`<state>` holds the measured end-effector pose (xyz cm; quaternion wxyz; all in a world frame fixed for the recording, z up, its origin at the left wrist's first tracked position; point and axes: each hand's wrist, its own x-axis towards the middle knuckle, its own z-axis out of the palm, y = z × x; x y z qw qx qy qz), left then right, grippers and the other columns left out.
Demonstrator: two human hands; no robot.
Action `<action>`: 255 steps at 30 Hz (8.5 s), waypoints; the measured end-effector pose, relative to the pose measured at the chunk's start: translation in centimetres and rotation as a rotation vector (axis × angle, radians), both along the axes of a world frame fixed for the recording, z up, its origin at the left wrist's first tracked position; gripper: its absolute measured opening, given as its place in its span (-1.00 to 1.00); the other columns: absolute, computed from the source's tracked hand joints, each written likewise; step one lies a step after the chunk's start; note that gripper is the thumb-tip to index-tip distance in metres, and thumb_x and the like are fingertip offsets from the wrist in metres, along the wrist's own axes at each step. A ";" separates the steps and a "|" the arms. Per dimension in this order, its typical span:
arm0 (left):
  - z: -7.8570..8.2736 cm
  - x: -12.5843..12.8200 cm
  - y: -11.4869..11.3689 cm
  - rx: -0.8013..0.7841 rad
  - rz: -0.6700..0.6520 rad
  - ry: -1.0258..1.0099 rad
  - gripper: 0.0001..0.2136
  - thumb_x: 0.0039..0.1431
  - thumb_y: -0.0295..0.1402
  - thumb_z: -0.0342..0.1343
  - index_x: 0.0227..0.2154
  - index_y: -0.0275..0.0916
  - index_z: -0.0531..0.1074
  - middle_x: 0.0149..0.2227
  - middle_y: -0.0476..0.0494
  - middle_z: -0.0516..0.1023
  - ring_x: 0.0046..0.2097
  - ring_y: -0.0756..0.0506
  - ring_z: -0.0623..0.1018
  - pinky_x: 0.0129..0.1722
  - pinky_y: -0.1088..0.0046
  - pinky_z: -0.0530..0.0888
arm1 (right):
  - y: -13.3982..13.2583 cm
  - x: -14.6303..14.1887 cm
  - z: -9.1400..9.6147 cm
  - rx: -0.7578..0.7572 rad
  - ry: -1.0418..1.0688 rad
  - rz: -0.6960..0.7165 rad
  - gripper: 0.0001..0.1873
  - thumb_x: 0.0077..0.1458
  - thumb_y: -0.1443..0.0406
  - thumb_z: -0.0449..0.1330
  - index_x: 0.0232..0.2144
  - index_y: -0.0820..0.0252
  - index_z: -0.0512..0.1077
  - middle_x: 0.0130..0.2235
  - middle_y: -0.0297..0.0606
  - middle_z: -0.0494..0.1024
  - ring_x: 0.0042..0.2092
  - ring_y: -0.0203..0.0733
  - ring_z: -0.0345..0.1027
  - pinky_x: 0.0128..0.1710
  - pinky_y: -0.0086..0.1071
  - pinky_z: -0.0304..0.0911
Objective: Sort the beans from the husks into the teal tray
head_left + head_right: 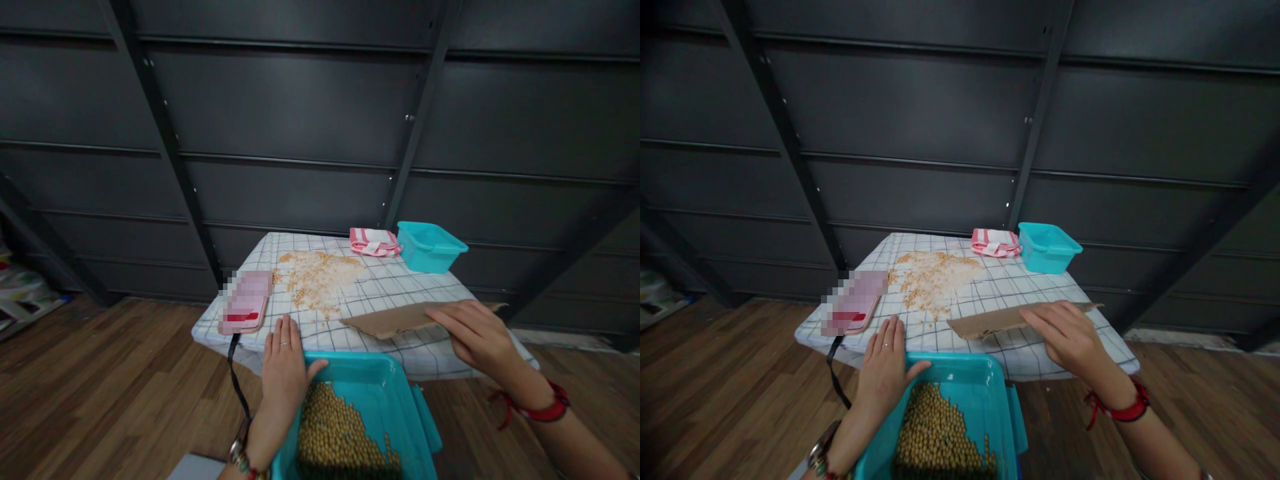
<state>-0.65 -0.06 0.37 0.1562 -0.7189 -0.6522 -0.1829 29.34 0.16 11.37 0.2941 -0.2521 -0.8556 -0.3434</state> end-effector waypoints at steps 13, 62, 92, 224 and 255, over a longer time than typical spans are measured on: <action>0.3 -0.1 0.2 -0.008 0.003 0.030 -0.29 0.05 0.07 -0.20 0.03 -0.51 0.23 0.11 -0.50 0.26 0.13 -0.32 0.27 0.04 0.09 0.29 | -1.2 -0.2 0.2 -0.038 -0.002 -0.007 -0.57 -0.02 0.55 -0.09 -0.12 0.16 0.29 -0.39 -0.26 0.51 -0.35 -0.26 0.36 -0.34 -0.35 0.25; 0.0 0.2 0.4 -0.016 0.016 0.018 -0.31 0.06 0.05 -0.20 0.04 -0.50 0.23 0.12 -0.48 0.25 0.14 -0.31 0.25 0.06 0.08 0.26 | -1.4 -1.1 0.2 -0.015 0.010 -0.051 -0.56 -0.04 0.55 -0.10 -0.12 0.18 0.30 -0.39 -0.25 0.50 -0.36 -0.24 0.36 -0.36 -0.34 0.25; -0.3 -0.2 0.3 -0.016 -0.020 0.007 -0.31 0.06 0.03 -0.18 0.07 -0.48 0.18 0.12 -0.52 0.23 0.15 -0.33 0.23 0.06 0.04 0.25 | -2.4 -1.4 0.5 -0.059 0.081 0.029 -0.57 0.05 0.49 -0.09 -0.03 0.15 0.27 -0.38 -0.23 0.52 -0.34 -0.20 0.39 -0.37 -0.31 0.29; 0.7 0.0 0.2 -0.055 -0.001 0.008 -0.33 0.07 0.00 -0.19 0.06 -0.52 0.19 0.14 -0.52 0.21 0.16 -0.33 0.22 0.06 0.05 0.25 | -2.6 -1.3 0.4 -0.090 0.031 -0.024 -0.57 0.00 0.54 -0.08 -0.09 0.17 0.30 -0.35 -0.24 0.50 -0.32 -0.22 0.35 -0.35 -0.32 0.26; 0.8 0.2 -0.4 -0.094 0.028 0.052 -0.21 -0.01 0.13 -0.17 0.05 -0.55 0.19 0.13 -0.52 0.22 0.15 -0.33 0.24 0.07 0.11 0.26 | 0.5 -1.8 0.7 0.033 0.001 -0.009 -0.52 -0.12 0.61 -0.09 -0.15 0.25 0.32 -0.37 -0.19 0.48 -0.33 -0.21 0.31 -0.36 -0.32 0.22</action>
